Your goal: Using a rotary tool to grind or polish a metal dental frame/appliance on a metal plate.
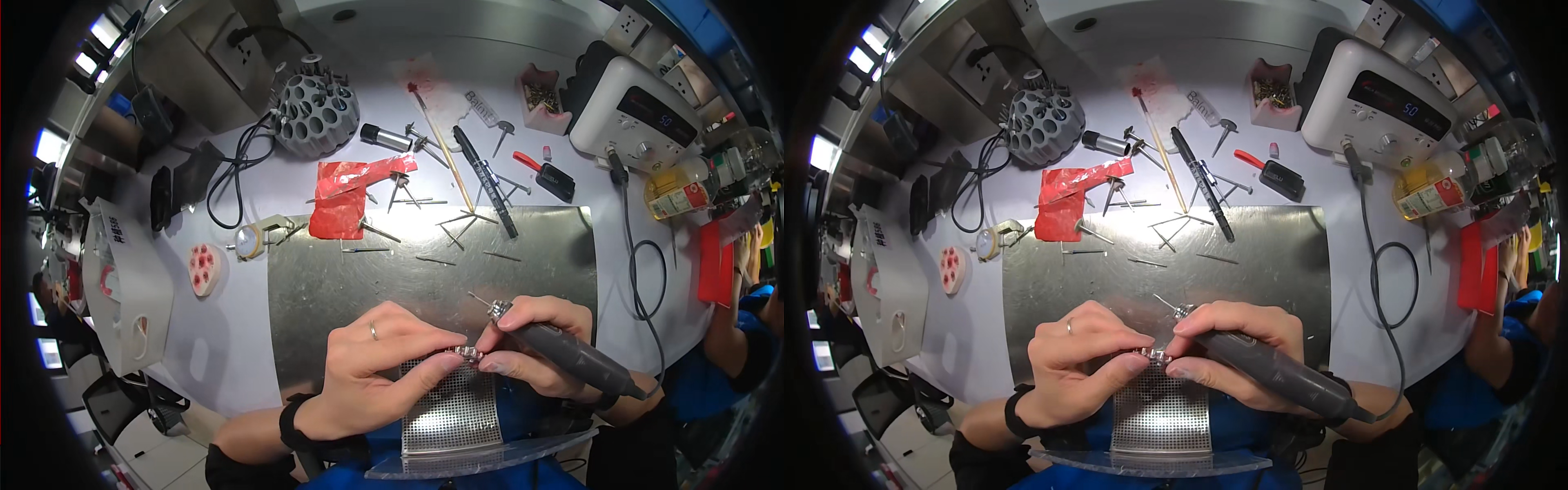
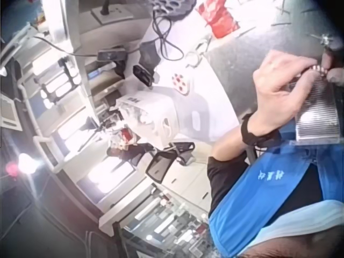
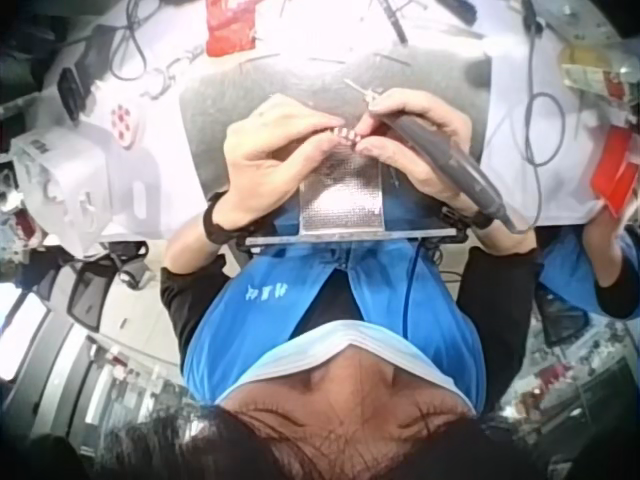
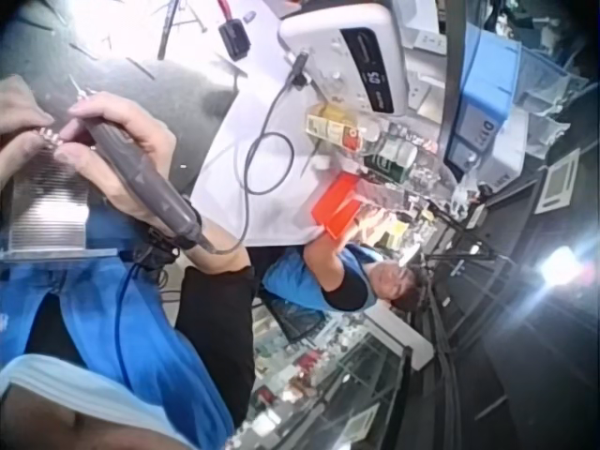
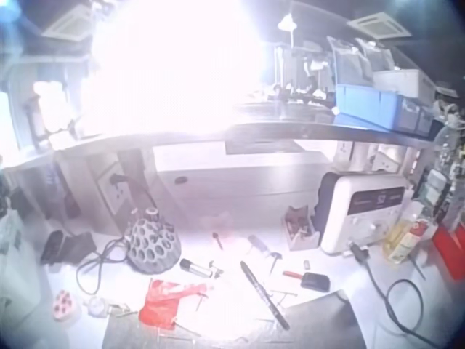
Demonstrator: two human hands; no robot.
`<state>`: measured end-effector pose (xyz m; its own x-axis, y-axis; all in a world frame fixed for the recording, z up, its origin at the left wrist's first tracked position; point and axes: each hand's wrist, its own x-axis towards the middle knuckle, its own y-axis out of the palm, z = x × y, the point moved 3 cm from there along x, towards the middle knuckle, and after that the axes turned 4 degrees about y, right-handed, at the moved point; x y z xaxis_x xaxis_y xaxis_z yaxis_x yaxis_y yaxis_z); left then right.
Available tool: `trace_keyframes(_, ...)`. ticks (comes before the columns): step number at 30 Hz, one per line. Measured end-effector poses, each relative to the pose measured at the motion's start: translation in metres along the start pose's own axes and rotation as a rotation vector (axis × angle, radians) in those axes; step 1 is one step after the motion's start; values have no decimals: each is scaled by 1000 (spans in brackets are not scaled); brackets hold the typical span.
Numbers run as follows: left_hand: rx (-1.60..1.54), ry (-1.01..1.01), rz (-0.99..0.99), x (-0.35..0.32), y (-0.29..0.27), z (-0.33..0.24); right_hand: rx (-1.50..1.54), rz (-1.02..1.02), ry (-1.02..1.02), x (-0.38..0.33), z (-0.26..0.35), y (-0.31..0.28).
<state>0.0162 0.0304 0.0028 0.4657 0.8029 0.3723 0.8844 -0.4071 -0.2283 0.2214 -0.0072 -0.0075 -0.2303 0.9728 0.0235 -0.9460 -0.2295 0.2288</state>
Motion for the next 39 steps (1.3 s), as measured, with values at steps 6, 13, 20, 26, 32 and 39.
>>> trace_keyframes(6, -105, -177, 37, -2, -1, 1, 107, -6, 110, -2, -1, -2)
trace_keyframes(13, -209, -269, 23, -5, -2, 2, 138, 8, 145, -1, -1, -2)
trace_keyframes(20, -205, -260, 57, -7, -2, 3, 155, 18, 157, -1, -2, 3)
trace_keyframes(26, -126, -229, 31, -7, -3, 3, 125, 30, 149, -1, -9, 5)
trace_keyframes(32, -132, -214, 40, 4, 10, 2, 92, -67, 110, -5, 0, -4)
trace_keyframes(39, 45, -332, -139, -33, -5, 28, -126, 121, -49, 9, -11, 6)
